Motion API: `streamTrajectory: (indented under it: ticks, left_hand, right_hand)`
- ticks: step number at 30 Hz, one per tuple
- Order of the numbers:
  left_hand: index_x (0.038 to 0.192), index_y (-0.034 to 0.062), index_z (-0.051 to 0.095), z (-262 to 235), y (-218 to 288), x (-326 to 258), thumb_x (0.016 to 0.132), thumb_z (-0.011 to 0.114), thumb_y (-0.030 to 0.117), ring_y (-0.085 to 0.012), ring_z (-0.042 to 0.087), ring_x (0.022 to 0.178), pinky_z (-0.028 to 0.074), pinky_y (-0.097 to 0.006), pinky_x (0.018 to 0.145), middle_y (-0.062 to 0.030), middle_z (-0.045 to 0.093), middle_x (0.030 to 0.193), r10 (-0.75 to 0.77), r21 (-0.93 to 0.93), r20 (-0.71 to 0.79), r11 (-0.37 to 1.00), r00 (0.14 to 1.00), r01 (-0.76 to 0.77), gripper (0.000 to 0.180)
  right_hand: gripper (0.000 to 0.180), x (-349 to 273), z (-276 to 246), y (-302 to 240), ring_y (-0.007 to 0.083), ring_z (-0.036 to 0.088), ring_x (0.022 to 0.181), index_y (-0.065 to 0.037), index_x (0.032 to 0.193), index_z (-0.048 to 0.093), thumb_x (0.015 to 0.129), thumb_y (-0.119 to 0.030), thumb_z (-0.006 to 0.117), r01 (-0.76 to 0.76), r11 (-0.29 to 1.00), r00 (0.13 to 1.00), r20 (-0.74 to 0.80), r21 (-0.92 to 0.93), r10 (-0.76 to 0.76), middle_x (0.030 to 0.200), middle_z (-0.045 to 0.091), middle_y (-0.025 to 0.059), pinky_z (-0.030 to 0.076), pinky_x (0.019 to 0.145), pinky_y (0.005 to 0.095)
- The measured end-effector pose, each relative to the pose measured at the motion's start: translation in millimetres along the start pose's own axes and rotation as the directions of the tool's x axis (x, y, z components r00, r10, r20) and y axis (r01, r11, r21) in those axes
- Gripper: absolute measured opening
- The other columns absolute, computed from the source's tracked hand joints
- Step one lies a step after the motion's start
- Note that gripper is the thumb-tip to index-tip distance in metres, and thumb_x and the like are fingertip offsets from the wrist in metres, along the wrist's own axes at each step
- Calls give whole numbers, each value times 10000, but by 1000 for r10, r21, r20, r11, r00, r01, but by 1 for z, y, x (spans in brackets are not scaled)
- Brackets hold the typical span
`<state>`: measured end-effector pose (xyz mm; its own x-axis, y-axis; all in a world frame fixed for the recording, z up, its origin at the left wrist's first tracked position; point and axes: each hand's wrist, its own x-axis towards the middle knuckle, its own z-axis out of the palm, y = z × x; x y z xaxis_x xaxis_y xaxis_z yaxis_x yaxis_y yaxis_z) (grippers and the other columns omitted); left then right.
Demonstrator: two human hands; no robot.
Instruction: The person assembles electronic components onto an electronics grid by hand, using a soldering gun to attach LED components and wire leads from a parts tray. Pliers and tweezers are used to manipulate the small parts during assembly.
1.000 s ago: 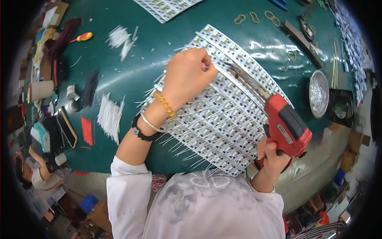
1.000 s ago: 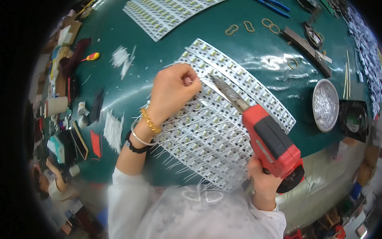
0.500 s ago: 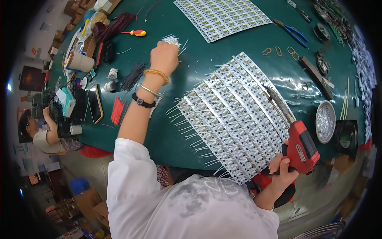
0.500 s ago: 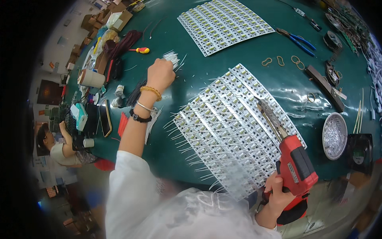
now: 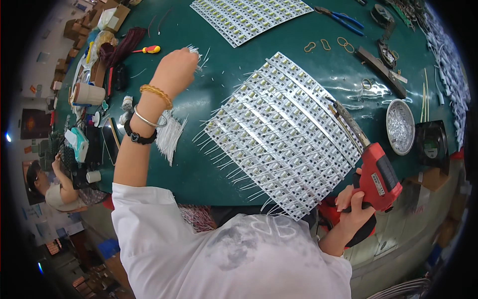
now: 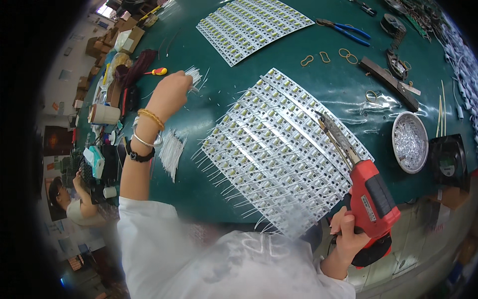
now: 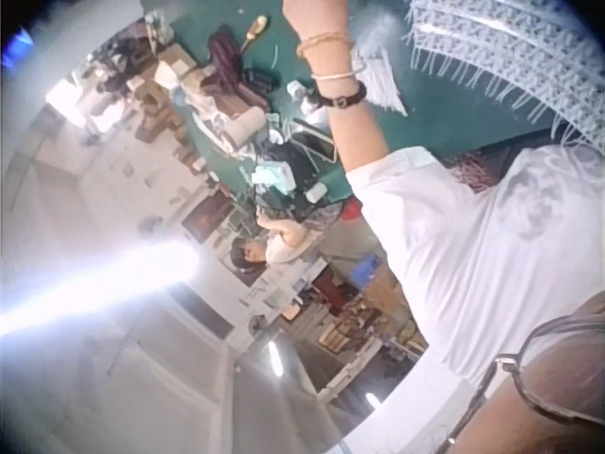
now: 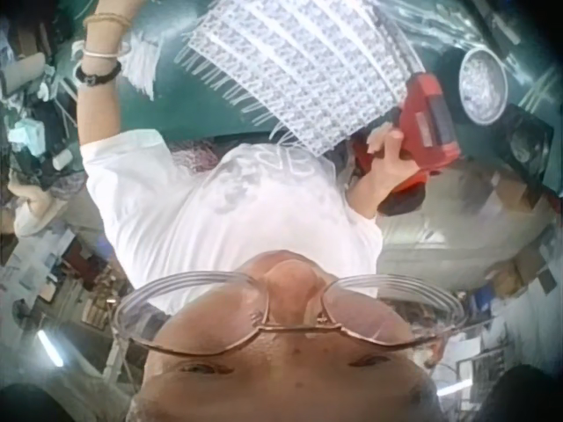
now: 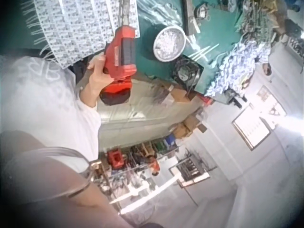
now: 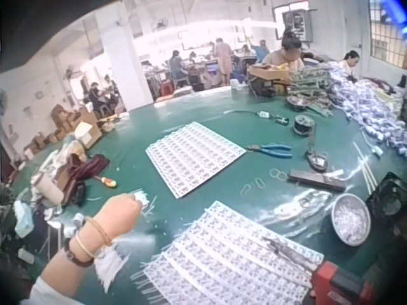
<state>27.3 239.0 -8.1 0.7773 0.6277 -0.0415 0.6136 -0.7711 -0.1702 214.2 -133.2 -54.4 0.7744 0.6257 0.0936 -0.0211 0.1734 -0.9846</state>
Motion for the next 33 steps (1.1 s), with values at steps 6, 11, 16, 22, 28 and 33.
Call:
streamTrajectory:
  ticks: [6,11,16,22,28,33]
  left_hand:
    - [716,5,579,25,23,-5,679,575,14,-323,568,776,478,-390,715,-150,561,784,122,95,55,987,991,-127,38]
    - [772,14,626,27,12,-14,718,597,65,-324,584,755,471,-412,678,-156,605,770,16,-208,-48,978,999,-26,80]
    - [760,40,641,24,16,-33,758,616,121,-317,602,659,469,-395,615,-150,619,672,-165,-24,120,985,979,169,85]
    - [768,5,592,11,36,-39,768,647,79,-140,556,497,423,-256,486,-86,604,620,-170,-609,80,772,982,183,91]
    - [770,-20,572,1,119,-25,799,626,46,-37,509,473,349,-173,388,-21,580,625,-69,-971,127,197,989,138,90]
    - [791,-23,592,12,142,-4,794,634,60,-51,529,494,374,-185,384,-47,596,624,-115,-955,205,193,972,224,94]
  right_hand:
    - [535,-2,4,-4,105,382,357,120,1184,380,875,-274,567,-13,999,1000,19,39,12,490,416,31,336,375,247]
    - [541,-3,0,-4,97,378,358,120,1186,383,875,-282,566,-26,999,999,-32,21,26,491,417,29,335,379,242]
    - [550,1,2,-4,93,376,359,124,1186,383,874,-291,566,-26,999,1000,-10,30,27,491,418,27,329,377,233]
    - [576,1,7,-4,91,377,361,136,1182,378,866,-302,576,-35,999,999,-5,-3,35,491,419,27,329,377,230]
    - [603,4,13,-2,91,379,354,155,1171,378,859,-317,585,-20,999,1000,-6,-35,20,488,425,27,323,364,225]
    - [626,8,11,1,88,380,354,162,1167,380,855,-342,585,-3,997,999,47,-72,6,488,433,31,318,361,221]
